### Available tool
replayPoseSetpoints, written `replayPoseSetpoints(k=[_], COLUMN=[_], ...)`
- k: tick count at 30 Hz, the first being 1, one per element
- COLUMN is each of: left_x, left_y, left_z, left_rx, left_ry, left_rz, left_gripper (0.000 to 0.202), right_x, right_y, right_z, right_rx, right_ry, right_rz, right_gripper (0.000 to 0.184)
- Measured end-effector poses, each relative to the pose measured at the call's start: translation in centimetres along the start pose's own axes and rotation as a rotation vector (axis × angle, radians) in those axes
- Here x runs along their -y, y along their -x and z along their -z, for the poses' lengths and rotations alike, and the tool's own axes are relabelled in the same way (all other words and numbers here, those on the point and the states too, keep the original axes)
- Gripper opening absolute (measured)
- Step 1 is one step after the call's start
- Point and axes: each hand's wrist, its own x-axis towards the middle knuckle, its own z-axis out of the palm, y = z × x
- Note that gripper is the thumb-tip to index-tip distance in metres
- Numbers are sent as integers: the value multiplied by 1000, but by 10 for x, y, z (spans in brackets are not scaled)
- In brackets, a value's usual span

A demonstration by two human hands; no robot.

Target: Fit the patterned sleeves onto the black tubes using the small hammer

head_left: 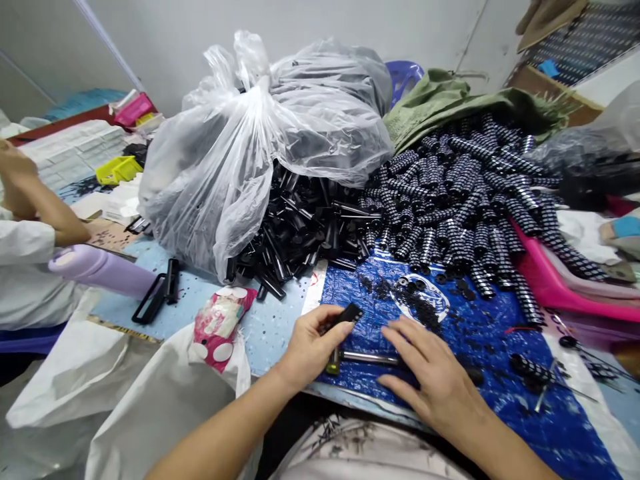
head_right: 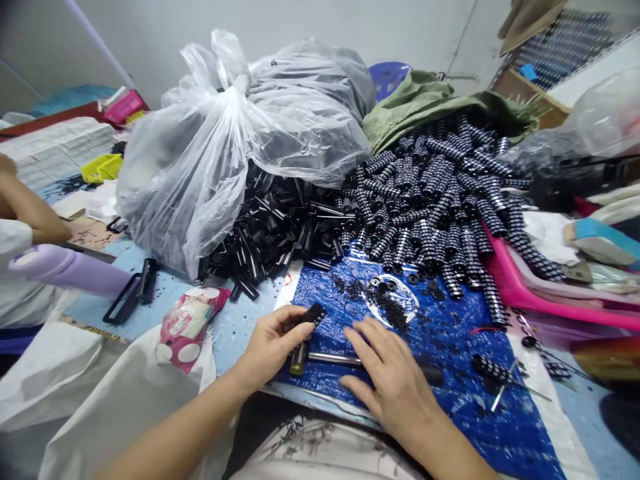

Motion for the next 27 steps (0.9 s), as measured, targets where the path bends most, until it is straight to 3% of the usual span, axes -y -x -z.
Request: replayPoseSetpoints(k=[2,4,6,9,14,20,25,27], left_x=[4,5,4,3,5,1,0,-6], left_y=[-3,-7,-11,-17,-24,-37,-44,-39], left_z=[22,40,51,55,52,56,46,46], left_rx=[-25,11,103,213,241,322,353,330], left_ry=[-323,-572,-677,-655,-619,-617,-728,-760], left_rz=[-88,-77,2,127,166,188,175,147], left_gripper=[22,18,18,27,34,44,43,36], right_x=[-2,-2,0,4,9,27,38,37], right_y=[8,10,4,-11,-29,-36,-31,-27], right_z=[-1,2,7,9,2,11,-6,-9], right_rx=[55,35,-32,-134,18,-82,125,151], right_ry=[34,15,-35,-102,82,-214,-88,-97], right_rz=[-8,-35,-55,-50,-34,119,179,197], right_gripper=[21,14,18,28,21,30,20,20])
